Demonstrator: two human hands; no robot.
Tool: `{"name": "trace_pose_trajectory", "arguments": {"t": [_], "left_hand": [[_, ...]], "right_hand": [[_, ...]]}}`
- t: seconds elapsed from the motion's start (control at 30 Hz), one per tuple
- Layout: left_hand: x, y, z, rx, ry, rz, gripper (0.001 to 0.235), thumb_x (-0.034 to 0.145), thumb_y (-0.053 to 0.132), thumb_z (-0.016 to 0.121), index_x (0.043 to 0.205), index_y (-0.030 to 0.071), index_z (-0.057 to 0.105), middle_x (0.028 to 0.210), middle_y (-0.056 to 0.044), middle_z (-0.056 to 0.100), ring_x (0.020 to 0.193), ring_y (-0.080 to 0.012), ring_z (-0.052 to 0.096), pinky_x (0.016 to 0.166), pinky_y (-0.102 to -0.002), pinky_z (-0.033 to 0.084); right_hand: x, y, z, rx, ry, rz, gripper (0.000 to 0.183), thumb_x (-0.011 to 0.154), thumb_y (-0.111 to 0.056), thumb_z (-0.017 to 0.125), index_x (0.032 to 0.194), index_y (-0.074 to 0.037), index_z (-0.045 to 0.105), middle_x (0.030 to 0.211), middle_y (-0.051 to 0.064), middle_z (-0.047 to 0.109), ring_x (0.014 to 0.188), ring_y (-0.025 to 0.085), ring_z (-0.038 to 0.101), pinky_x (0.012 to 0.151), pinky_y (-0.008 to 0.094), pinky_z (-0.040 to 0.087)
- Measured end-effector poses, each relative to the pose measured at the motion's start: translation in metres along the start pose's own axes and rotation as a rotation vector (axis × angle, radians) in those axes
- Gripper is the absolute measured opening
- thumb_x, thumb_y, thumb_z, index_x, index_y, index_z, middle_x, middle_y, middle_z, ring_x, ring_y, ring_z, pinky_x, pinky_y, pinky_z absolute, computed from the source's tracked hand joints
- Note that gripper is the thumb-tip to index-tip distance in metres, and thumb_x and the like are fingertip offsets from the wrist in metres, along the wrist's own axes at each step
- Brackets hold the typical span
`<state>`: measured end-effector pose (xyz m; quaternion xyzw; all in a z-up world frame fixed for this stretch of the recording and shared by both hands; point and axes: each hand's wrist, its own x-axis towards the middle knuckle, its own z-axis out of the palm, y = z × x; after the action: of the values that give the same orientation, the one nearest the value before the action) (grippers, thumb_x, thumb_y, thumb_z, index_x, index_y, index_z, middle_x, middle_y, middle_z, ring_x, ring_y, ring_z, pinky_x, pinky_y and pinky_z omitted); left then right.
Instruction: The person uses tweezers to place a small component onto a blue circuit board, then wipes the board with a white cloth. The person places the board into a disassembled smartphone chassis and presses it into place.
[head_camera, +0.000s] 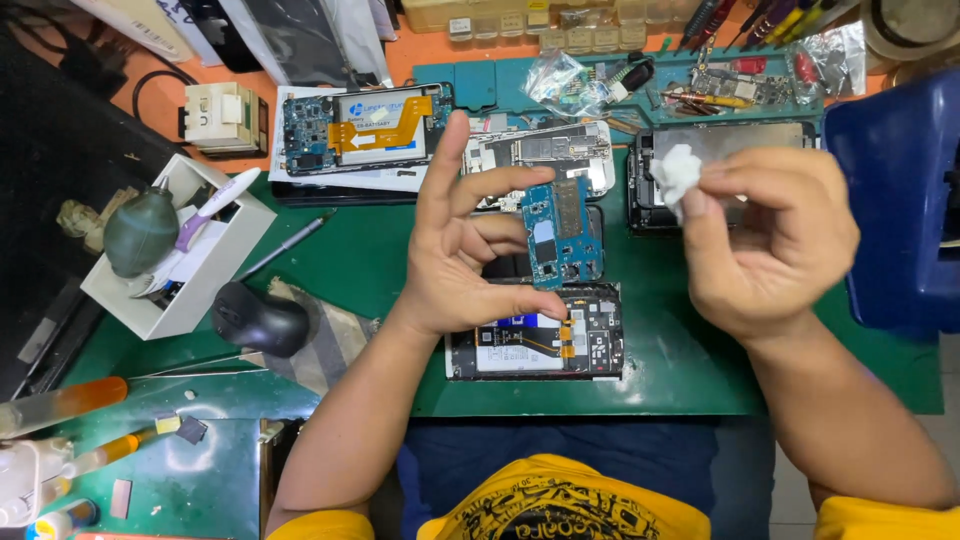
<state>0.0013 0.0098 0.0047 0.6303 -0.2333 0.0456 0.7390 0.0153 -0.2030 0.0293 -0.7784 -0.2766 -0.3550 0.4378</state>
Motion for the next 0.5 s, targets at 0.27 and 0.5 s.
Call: {"name": "trace_pose_trajectory", "arguments": {"t": [0.27, 0.5], "left_hand": [[0.002, 0.027, -0.017, -0.161, -0.055, 0.001, 0.119, 0.054, 0.040, 0.076, 0.140, 0.014, -0.002, 0.117, -0.016, 0.058, 0.071, -0.0039, 0.041, 0.070, -0.016, 0.036], [-0.012, -0.009, -0.041, -0.572, 0.028, 0.112, 0.099, 0.053, 0.037, 0.077, 0.134, 0.012, 0.025, 0.115, -0.025, 0.057, 0.108, -0.0316, 0.059, 0.093, -0.043, 0.049]], "right_hand": [[-0.008, -0.015, 0.040, 0.081, -0.238, -0.067, 0.004, 0.077, 0.007, 0.057, 0.077, 0.006, 0.053, 0.080, 0.020, 0.057, 0.072, 0.029, 0.055, 0.067, 0.034, 0.044], [-0.007, -0.019, 0.054, 0.041, -0.635, -0.126, 0.030, 0.084, -0.014, 0.062, 0.103, 0.001, 0.045, 0.092, 0.016, 0.049, 0.083, 0.030, 0.050, 0.072, 0.037, 0.040]]}}
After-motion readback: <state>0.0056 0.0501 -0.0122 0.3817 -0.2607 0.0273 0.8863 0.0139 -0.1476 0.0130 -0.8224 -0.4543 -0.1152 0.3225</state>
